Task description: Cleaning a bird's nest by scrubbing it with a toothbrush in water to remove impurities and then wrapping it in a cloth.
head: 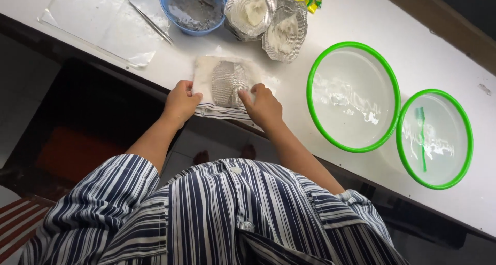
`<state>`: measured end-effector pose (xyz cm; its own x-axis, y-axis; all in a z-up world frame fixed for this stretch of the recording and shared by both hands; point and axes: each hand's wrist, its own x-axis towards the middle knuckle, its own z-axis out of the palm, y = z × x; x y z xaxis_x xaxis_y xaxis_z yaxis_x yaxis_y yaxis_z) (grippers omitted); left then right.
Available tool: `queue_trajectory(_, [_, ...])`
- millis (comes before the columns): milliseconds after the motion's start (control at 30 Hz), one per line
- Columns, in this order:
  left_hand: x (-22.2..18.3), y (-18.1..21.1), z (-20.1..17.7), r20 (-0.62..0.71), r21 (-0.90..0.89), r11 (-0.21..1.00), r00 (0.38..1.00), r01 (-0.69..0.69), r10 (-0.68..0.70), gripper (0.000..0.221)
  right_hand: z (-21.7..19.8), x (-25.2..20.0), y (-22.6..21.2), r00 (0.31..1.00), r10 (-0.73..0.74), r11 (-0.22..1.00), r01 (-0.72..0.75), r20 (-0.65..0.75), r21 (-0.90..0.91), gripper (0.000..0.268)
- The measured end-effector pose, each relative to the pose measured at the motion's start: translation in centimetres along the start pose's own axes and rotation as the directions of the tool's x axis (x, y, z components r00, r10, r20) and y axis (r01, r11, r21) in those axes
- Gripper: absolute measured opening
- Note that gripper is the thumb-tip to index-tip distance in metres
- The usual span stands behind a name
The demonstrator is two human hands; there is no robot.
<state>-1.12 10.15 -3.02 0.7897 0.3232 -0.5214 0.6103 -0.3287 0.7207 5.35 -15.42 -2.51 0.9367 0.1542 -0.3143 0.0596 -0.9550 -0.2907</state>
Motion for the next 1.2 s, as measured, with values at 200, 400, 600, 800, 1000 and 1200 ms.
queue_trajectory(200, [0.6, 0.2, 0.8, 0.047, 0.059, 0.998, 0.999, -0.01, 0.007, 0.04, 4.7, 2.9, 2.1, 0.999, 0.052, 0.749, -0.045, 0.01, 0.661, 0.039])
queue_trajectory(400, [-3.1, 3.4, -2.0, 0.094, -0.048, 0.998, 0.995, 0.03, -0.025, 0.043, -4.2, -4.5, 2.7, 0.788, -0.259, 0.886, 0.424, -0.559, 0.188, 0.016])
queue_trajectory(600, [-3.1, 3.4, -2.5, 0.124, -0.07, 0.997, 0.992, 0.034, -0.026, 0.046, -2.1, -4.0, 4.3, 0.867, -0.329, 0.885, 0.145, -0.375, -0.442, 0.046])
queue_trajectory(800, [-4.0, 4.5, -3.0, 0.141, -0.111, 0.993, 0.989, 0.05, -0.034, 0.046, -1.1, -3.6, -3.8, 0.758, -0.602, 0.778, 0.487, -0.251, -0.396, 0.07])
queue_trajectory(1000, [-5.4, 6.5, -3.4, 0.175, -0.19, 0.98, 0.984, 0.059, -0.025, 0.045, -0.5, -2.6, -5.0, 0.856, -0.513, 0.737, 0.474, 0.057, -0.481, 0.08])
queue_trajectory(1200, [-5.2, 6.9, -2.7, 0.205, -0.316, 0.947, 0.979, 0.048, 0.019, 0.044, 1.1, -0.4, -1.7, 0.844, -0.462, 0.884, 0.464, -0.274, -0.063, 0.054])
